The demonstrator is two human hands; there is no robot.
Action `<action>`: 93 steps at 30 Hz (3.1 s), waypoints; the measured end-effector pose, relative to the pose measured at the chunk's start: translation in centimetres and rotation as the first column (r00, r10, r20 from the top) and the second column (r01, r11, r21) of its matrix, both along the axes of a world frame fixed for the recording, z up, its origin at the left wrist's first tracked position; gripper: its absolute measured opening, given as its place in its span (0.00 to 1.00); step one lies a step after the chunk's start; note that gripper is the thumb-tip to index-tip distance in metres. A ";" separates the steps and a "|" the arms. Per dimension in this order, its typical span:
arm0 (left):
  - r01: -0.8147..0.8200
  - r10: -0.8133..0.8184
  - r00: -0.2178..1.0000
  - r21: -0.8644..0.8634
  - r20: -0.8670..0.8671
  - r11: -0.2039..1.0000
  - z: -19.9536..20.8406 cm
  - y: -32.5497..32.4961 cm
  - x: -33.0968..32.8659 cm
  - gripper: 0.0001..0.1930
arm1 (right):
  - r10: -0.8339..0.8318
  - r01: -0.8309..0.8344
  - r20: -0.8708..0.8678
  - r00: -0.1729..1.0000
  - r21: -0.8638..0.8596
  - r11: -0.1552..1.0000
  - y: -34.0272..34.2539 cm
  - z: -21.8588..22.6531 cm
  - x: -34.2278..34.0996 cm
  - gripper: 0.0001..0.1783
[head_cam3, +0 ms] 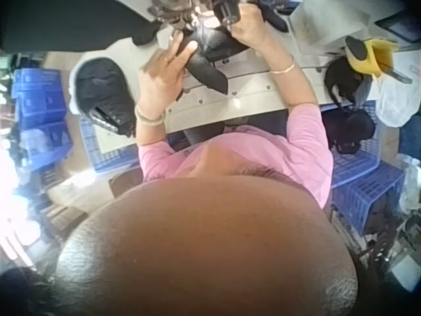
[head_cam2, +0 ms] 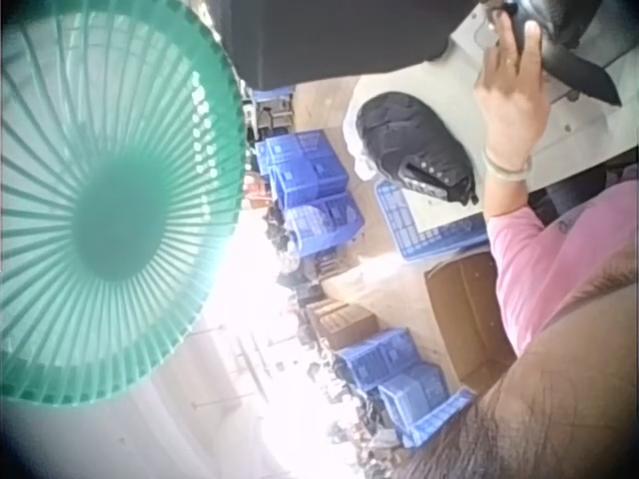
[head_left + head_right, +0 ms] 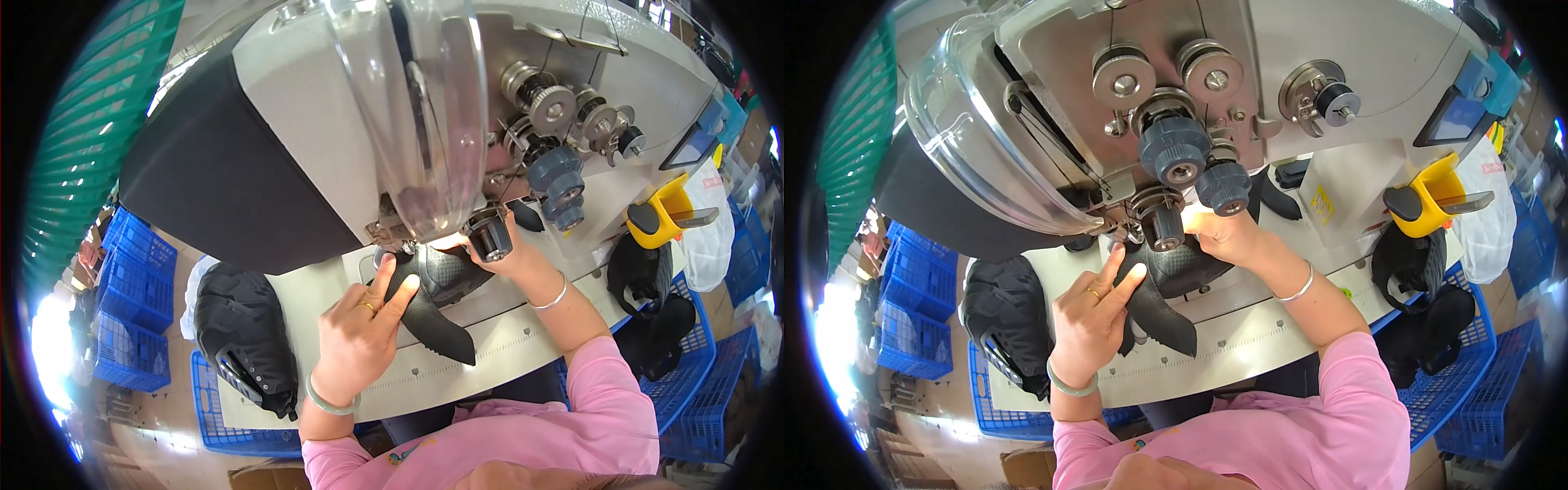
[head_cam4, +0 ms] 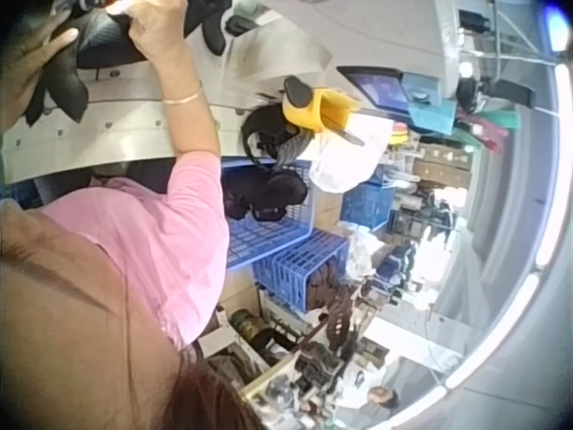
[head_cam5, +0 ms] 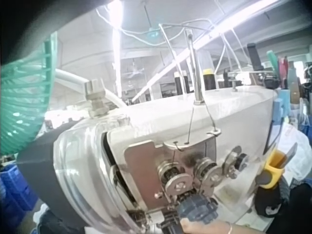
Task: Stitching shoe upper components using an industrial post-bed sewing machine.
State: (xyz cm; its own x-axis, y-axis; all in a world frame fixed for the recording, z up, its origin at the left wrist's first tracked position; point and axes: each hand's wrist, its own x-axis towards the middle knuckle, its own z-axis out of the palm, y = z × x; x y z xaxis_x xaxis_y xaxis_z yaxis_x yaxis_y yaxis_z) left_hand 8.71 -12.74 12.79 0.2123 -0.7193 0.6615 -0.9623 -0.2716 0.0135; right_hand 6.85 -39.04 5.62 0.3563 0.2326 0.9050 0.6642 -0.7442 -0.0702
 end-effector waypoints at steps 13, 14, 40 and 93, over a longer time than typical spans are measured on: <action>-0.115 0.114 0.985 0.001 0.126 0.993 -0.9 -0.9 -1.0 0.24 | 0.098 -0.067 -0.174 0.980 0.178 0.982 -0.6 0.3 0.9 0.21; -0.114 0.113 0.985 0.000 0.128 0.993 -1.0 -1.1 -1.2 0.24 | 0.097 -0.066 -0.172 0.980 0.177 0.982 -0.9 0.1 1.0 0.21; -0.221 0.209 0.957 0.039 0.200 0.975 -1.1 -1.4 -2.7 0.21 | 0.428 -0.150 -0.408 0.806 0.559 0.815 -1.2 -2.1 1.1 0.20; -0.135 0.001 0.927 -0.331 -0.374 0.934 -0.5 -2.2 -0.4 0.07 | 0.054 -0.064 -0.104 0.993 -0.094 0.994 2.0 1.9 -4.1 0.32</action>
State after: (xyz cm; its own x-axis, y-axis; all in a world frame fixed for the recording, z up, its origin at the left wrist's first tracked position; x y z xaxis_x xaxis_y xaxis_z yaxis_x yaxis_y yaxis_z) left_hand 8.33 -14.90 12.28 0.5247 -0.4351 0.7317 -0.8511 -0.2500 0.4617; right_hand 2.73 -37.07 7.57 0.4279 0.3405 0.8373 0.7001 -0.7107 -0.0688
